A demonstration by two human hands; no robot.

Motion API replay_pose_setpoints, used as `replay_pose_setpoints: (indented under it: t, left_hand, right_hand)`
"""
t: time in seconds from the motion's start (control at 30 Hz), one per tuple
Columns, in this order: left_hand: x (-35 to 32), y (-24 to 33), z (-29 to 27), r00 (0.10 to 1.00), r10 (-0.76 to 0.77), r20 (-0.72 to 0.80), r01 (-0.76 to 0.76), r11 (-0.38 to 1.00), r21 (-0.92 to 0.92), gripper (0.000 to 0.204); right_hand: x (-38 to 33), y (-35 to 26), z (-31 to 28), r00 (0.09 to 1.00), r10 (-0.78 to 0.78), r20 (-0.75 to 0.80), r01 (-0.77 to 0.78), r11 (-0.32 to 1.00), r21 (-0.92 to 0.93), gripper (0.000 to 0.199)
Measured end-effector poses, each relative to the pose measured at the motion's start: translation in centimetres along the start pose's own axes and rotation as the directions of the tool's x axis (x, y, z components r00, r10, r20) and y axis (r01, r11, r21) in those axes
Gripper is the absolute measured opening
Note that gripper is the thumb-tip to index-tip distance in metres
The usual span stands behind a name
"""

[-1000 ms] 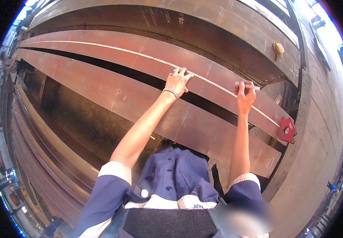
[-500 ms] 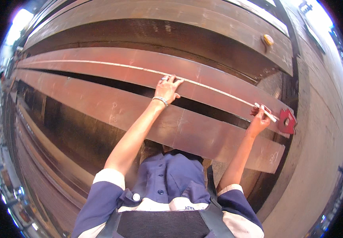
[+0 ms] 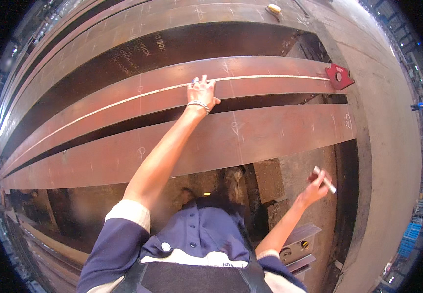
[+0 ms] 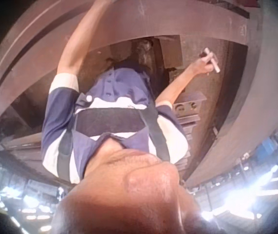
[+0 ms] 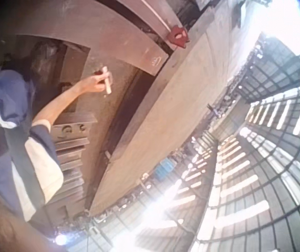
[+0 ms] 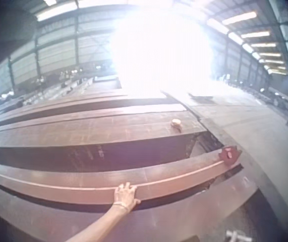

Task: The person measures and marks long metal beams with a tape measure and chalk in a workshop. They repeatedly extend the tape, align it along the beam, and make chalk marks at measured intervals.

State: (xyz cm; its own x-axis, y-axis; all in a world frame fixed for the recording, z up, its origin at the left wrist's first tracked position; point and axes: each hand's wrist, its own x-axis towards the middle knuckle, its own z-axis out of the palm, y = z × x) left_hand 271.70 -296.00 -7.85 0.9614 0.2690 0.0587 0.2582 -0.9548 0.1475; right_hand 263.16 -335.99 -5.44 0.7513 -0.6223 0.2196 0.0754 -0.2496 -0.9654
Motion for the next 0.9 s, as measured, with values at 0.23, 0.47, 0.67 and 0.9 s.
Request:
replay_pose_setpoints:
  t: [0.23,0.47,0.67,0.9]
  left_hand:
    - [0.5,0.6,0.8,0.999,-0.011,0.044,0.011,1.000,0.008,0.065]
    - [1.4,0.3,3.6,0.998,-0.013,-0.061,0.009,0.998,-0.058,0.057]
    - [3.1,0.4,5.7,1.000,0.019,-0.013,-0.019,0.999,-0.029,0.060]
    - [0.6,0.2,3.1,0.999,-0.039,-0.037,0.036,0.996,-0.079,0.062]
  right_hand:
    - [-9.3,1.4,-10.2,0.984,0.080,-0.158,-0.098,0.989,-0.108,0.012]
    - [-10.7,-0.4,-12.0,0.968,0.083,-0.235,-0.104,0.991,-0.080,0.012]
    - [-6.7,-0.9,-3.5,0.991,0.047,-0.127,-0.047,0.999,0.004,0.011]
    - [-2.4,-1.9,10.1,0.975,0.049,0.215,-0.092,0.977,0.193,0.008]
